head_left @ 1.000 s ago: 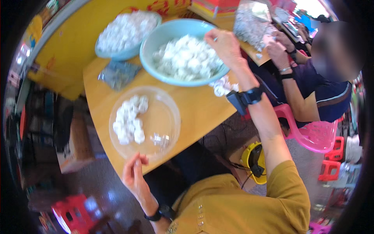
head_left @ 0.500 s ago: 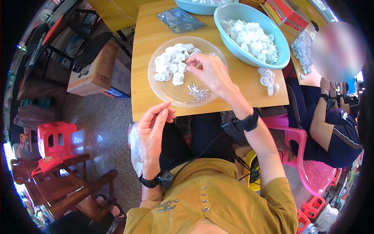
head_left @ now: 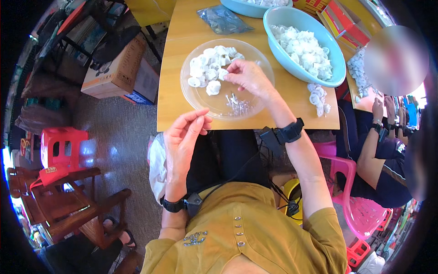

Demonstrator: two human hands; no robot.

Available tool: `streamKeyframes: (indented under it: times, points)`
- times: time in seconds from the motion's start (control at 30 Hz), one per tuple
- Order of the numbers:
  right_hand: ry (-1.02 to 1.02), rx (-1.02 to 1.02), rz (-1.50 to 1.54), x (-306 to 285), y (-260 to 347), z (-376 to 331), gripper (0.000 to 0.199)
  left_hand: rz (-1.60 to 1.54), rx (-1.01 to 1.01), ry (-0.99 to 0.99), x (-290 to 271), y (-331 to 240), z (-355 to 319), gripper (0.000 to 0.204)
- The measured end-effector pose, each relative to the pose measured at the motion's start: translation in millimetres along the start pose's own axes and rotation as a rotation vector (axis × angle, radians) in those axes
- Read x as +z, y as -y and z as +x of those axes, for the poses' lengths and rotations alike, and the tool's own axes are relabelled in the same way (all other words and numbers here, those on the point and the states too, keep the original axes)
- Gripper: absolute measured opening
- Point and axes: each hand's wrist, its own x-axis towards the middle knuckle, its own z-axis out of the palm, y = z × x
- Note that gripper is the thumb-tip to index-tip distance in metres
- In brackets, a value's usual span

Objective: Assembling small white plastic round components with metal clips at a table.

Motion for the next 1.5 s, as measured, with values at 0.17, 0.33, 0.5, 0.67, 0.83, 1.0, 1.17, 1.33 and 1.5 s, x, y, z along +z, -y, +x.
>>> streamKeyframes:
  times: [0.17,0.33,0.5,0.67,0.83,1.0,1.17,1.33,1.5]
  points:
    - [-0.052,0.001,0.055,-15.5,15.5,-25.4,0.019,-0.017,-0.019,0.004,11.9,1.9,13.5,0.023]
    - [0.227,0.004,0.249,-7.6,42.9,-71.0,0.017,-0.177,0.026,-0.009,33.1,-0.9,26.5,0.034]
    - [0.259,0.014,0.316,-3.9,45.1,-75.4,0.015,-0.106,-0.034,0.071,12.7,11.8,30.1,0.033]
    - [-0.044,-0.194,-0.485,2.0,21.2,-53.5,0.015,-0.11,-0.002,-0.035,-1.1,14.6,28.4,0.03]
    - [-0.054,-0.159,-0.705,22.5,22.4,-40.6,0.013,-0.125,-0.009,-0.083,-10.0,15.1,25.0,0.03]
    - [-0.019,-0.081,-0.776,25.8,26.5,-38.7,0.013,-0.129,-0.002,-0.1,-9.7,13.3,25.4,0.03]
    - [-0.017,0.004,-0.277,18.1,34.2,-44.0,0.015,-0.185,0.008,-0.096,-10.3,9.4,21.8,0.029]
    - [0.056,0.163,0.446,6.6,33.1,-59.2,0.016,-0.113,0.032,0.069,-5.3,2.7,19.0,0.019]
    - [0.081,0.12,0.698,4.3,45.5,-73.3,0.015,-0.128,-0.069,0.106,7.6,6.5,29.2,0.019]
